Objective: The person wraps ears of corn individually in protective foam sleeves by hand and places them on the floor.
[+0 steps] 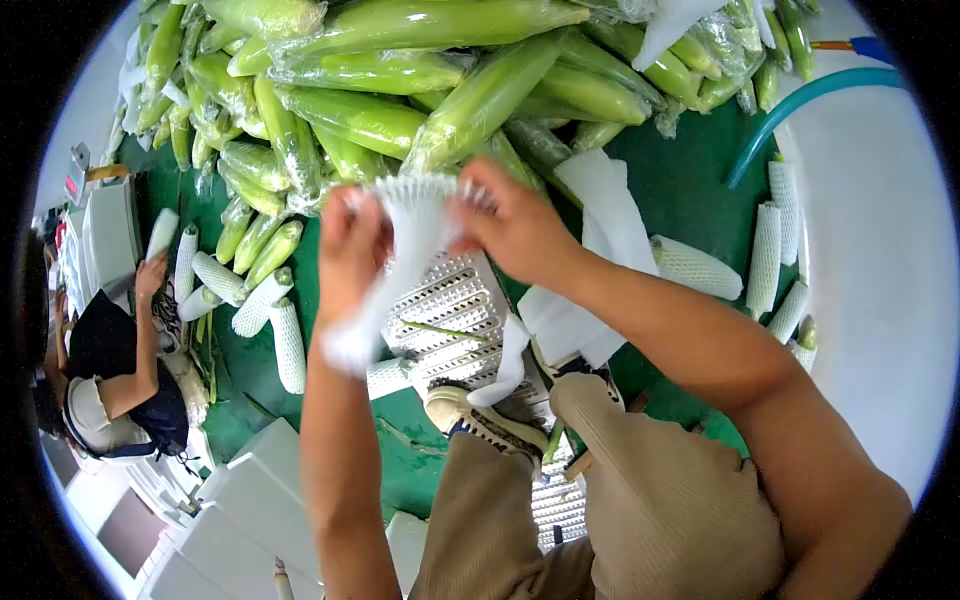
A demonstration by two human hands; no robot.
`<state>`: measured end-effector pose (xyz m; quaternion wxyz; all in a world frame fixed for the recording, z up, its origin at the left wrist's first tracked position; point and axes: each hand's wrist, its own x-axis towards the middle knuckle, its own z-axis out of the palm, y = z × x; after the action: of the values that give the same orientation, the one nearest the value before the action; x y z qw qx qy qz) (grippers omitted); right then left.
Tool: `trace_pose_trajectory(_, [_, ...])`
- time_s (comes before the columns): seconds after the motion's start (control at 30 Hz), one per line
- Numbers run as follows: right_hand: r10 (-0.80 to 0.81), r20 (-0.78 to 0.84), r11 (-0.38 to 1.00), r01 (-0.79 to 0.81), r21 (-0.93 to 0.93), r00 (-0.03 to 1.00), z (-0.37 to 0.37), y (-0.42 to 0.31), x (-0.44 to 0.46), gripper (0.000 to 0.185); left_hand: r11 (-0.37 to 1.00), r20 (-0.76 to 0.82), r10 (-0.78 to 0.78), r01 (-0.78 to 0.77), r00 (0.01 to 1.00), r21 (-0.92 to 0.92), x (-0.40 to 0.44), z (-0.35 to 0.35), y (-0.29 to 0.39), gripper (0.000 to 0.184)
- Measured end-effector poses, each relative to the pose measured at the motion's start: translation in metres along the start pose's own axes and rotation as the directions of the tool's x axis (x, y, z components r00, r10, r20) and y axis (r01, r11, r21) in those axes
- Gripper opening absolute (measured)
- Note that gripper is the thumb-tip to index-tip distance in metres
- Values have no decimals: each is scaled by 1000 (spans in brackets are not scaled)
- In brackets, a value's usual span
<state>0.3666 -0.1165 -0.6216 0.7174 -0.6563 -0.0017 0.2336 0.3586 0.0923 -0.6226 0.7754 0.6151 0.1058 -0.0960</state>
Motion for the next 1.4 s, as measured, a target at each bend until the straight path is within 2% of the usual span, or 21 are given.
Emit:
trace_pose_trajectory(0.13, [-74,-436,979,150,142,897,-11,11,31,18,886,-147,303,-222,942,406,46,47,1,9])
trace_pose_trajectory(0.23, [11,-457,950,133,283,889,-18,-3,26,19,975,-78,193,-183,978,126,41,66,17,12])
trace_pose_trajectory(0.27, [-136,-437,986,167,31,889,-27,5,25,18,995,-17,95,-96,995,-19,36,74,26,13])
trace_pose_trajectory(0.33, [-89,-257,866,202,458,962,-44,7,7,19,1000,119,23,-21,993,-20,33,81,31,14])
trace_pose_trajectory(0.43, [66,-229,746,104,658,971,-63,-12,-16,20,992,322,-110,125,940,-26,37,90,22,18])
trace_pose_trajectory(0.5, [9,-199,721,131,680,980,-79,1,-22,24,915,353,-125,245,927,-322,37,110,12,19])
trace_pose_trajectory(0.57, [218,-312,788,22,616,925,-101,-3,-13,25,995,383,76,-47,920,-86,52,126,-18,19])
trace_pose_trajectory(0.6, [154,-303,772,76,631,941,-120,9,0,24,963,385,235,-268,893,34,58,137,-30,20])
trace_pose_trajectory(0.77, [88,-416,931,74,357,905,-135,-16,31,13,964,125,134,-159,983,212,52,168,-6,27])
trace_pose_trajectory(0.8, [-129,-422,984,62,-169,898,-119,-22,9,14,960,113,93,-119,989,255,39,167,2,27])
trace_pose_trajectory(0.87, [-59,-357,988,3,-154,932,-70,-17,-56,16,965,41,113,-120,993,233,-26,147,3,25])
trace_pose_trajectory(0.9, [207,-282,927,-95,363,937,-41,-12,-86,17,972,16,178,-178,984,153,-83,132,-7,24])
trace_pose_trajectory(0.97, [336,-62,916,-310,256,940,8,-18,-123,22,981,-213,85,-44,973,189,-159,105,-26,25])
trace_pose_trajectory(1.0, [233,16,958,-233,168,972,20,4,-120,21,984,-311,-10,65,950,165,-170,91,-38,26])
trace_pose_trajectory(1.07, [412,139,867,-434,244,901,53,23,-109,21,962,-471,-191,260,861,87,-181,73,-29,30])
trace_pose_trajectory(1.1, [627,207,659,-653,374,751,68,26,-102,23,981,-566,-177,100,805,-164,-172,71,-39,25])
trace_pose_trajectory(1.13, [515,281,814,-565,134,810,76,38,-104,27,986,-539,-152,168,829,-20,-166,57,-41,22])
trace_pose_trajectory(1.17, [525,90,847,-530,43,847,103,51,-100,29,966,-513,-138,229,847,118,-161,43,-43,21])
trace_pose_trajectory(1.23, [664,275,671,-717,191,695,100,98,-72,29,895,-471,-424,278,773,-350,-146,11,-79,21])
trace_pose_trajectory(1.3, [663,336,609,-743,279,669,95,126,-59,30,889,-564,-458,343,687,-304,-148,4,-106,23])
trace_pose_trajectory(1.4, [604,301,664,-675,322,738,79,129,-59,17,948,-578,-317,257,752,-187,-177,-11,-138,26])
